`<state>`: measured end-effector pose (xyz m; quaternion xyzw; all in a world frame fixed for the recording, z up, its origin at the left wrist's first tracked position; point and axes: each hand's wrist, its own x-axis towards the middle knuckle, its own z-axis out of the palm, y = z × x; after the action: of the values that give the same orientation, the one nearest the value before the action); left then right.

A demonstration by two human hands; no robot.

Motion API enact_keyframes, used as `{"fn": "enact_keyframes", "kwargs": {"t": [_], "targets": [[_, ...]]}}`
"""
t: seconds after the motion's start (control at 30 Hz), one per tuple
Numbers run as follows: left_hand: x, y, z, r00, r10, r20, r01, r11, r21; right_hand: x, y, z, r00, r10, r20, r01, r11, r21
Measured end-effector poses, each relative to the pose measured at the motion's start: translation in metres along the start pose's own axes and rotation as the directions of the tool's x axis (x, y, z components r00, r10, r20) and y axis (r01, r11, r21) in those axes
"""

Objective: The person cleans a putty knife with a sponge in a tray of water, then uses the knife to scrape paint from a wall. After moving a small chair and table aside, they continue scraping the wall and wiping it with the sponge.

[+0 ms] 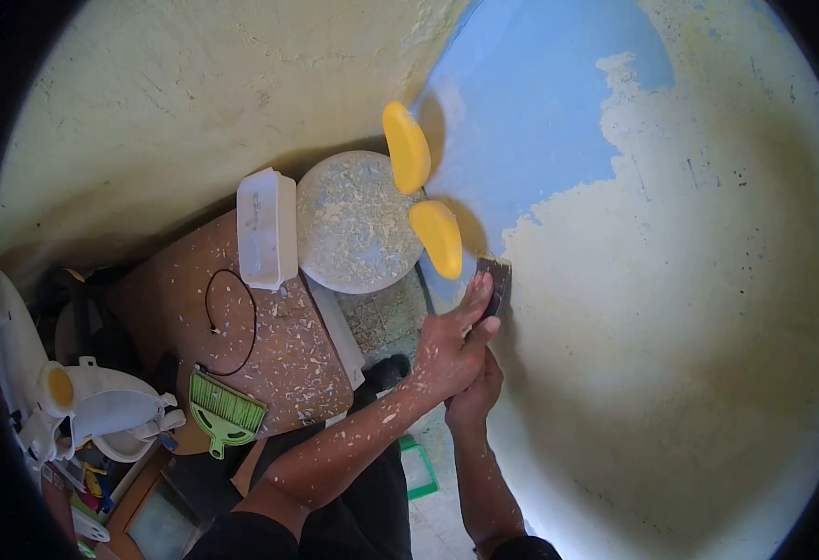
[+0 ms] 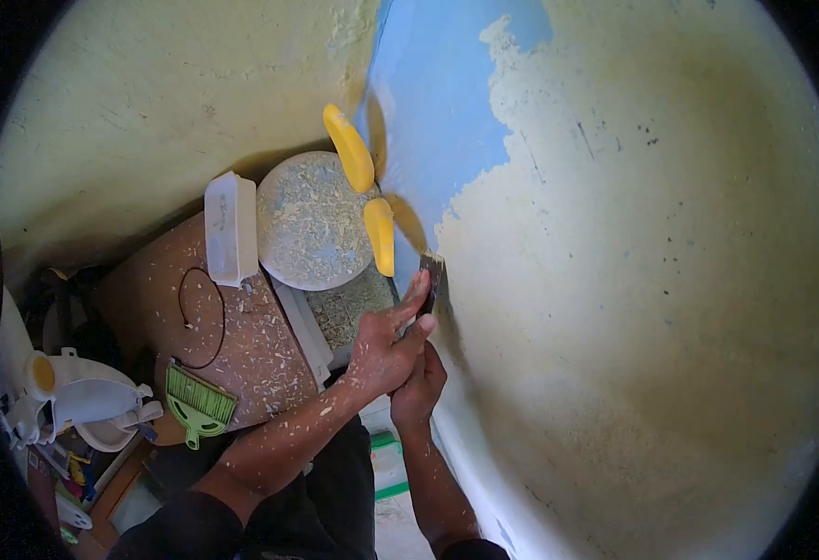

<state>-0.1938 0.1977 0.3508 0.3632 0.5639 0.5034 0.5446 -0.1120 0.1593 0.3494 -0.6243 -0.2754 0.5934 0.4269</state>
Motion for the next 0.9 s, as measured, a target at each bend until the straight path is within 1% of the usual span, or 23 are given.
{"fn": "enact_keyframes", "kwargs": {"t": [0.07,0.1,0.13,0.2,0.23,0.27,0.33,0.37,0.4,0.47,0.53,0.6,0.63,0.67,0.73,0.77,0.83,0.87,0.9], "targets": [[-0.012,-0.004,-0.004,0.996,0.006,0.084,-0.006,1.000,0.004,-0.013,0.002,-0.002,0.993,-0.111,-0.034,0.102,0.975,-0.200],[-0.018,-0.001,-0.002,0.991,0.076,0.108,-0.080,0.996,0.031,-0.018,0.008,0.010,0.966,-0.148,-0.212,0.141,0.989,-0.047],[-0.012,-0.002,0.001,0.991,0.086,0.107,-0.090,0.995,0.036,-0.014,0.005,0.012,0.966,-0.153,-0.208,0.148,0.988,-0.039],[-0.012,-0.001,0.010,0.996,0.087,0.012,-0.088,0.994,0.059,-0.013,-0.005,0.004,0.991,-0.054,-0.121,0.047,0.997,-0.057],[-0.001,0.010,0.007,1.000,0.007,0.000,-0.007,1.000,0.025,-0.004,-0.006,-0.002,1.000,-0.002,0.020,0.002,0.999,0.043],[0.001,0.012,0.004,1.000,0.002,0.001,-0.002,1.000,0.022,-0.002,-0.003,-0.004,1.000,0.001,0.016,-0.002,0.999,0.039],[0.005,0.014,-0.006,0.999,0.034,0.024,-0.035,0.999,0.013,0.001,0.001,0.001,0.998,-0.045,0.052,0.050,0.995,-0.085],[-0.002,0.010,-0.006,0.998,-0.008,0.059,0.008,1.000,-0.014,-0.003,0.003,0.007,0.997,-0.080,-0.024,0.079,0.996,-0.040],[-0.014,0.010,-0.002,0.998,-0.002,0.055,0.003,1.000,-0.008,-0.001,0.000,0.011,0.996,-0.082,-0.018,0.082,0.996,-0.035],[-0.027,0.011,0.010,0.986,0.168,0.020,-0.169,0.979,0.111,0.008,-0.008,0.015,0.996,-0.085,0.012,0.085,0.996,-0.023],[-0.016,0.017,0.012,0.990,0.138,0.015,-0.139,0.982,0.127,0.009,-0.011,0.010,0.997,-0.069,0.026,0.069,0.997,-0.021],[0.007,0.024,0.009,0.996,0.067,-0.058,-0.065,0.997,0.038,0.006,-0.011,0.001,0.998,-0.049,0.026,0.050,0.998,-0.029],[0.010,0.026,0.005,0.997,0.055,-0.053,-0.053,0.998,0.035,0.008,-0.010,0.002,0.996,-0.044,0.076,0.043,0.999,0.009],[0.005,0.022,0.004,0.997,0.052,-0.052,-0.050,0.998,0.037,0.003,-0.008,0.004,0.996,-0.041,0.074,0.040,0.999,0.011],[-0.009,0.014,0.004,0.978,0.199,-0.056,-0.193,0.976,0.103,-0.011,-0.005,0.010,0.985,-0.148,-0.093,0.122,0.964,-0.236],[-0.014,0.015,0.006,0.976,0.208,-0.059,-0.201,0.974,0.105,-0.007,-0.009,0.013,0.984,-0.155,-0.087,0.131,0.964,-0.232],[-0.017,0.027,0.007,0.986,0.166,0.030,-0.168,0.981,0.091,0.007,-0.016,0.016,0.992,-0.124,-0.014,0.121,0.979,-0.162],[-0.013,0.026,0.007,0.987,0.156,0.035,-0.159,0.983,0.091,0.006,-0.017,0.013,0.995,-0.097,0.009,0.097,0.986,-0.132],[-0.003,0.024,0.007,0.995,0.104,0.004,-0.104,0.993,0.050,0.003,-0.017,0.007,0.997,-0.068,0.025,0.070,0.992,-0.108]]}}
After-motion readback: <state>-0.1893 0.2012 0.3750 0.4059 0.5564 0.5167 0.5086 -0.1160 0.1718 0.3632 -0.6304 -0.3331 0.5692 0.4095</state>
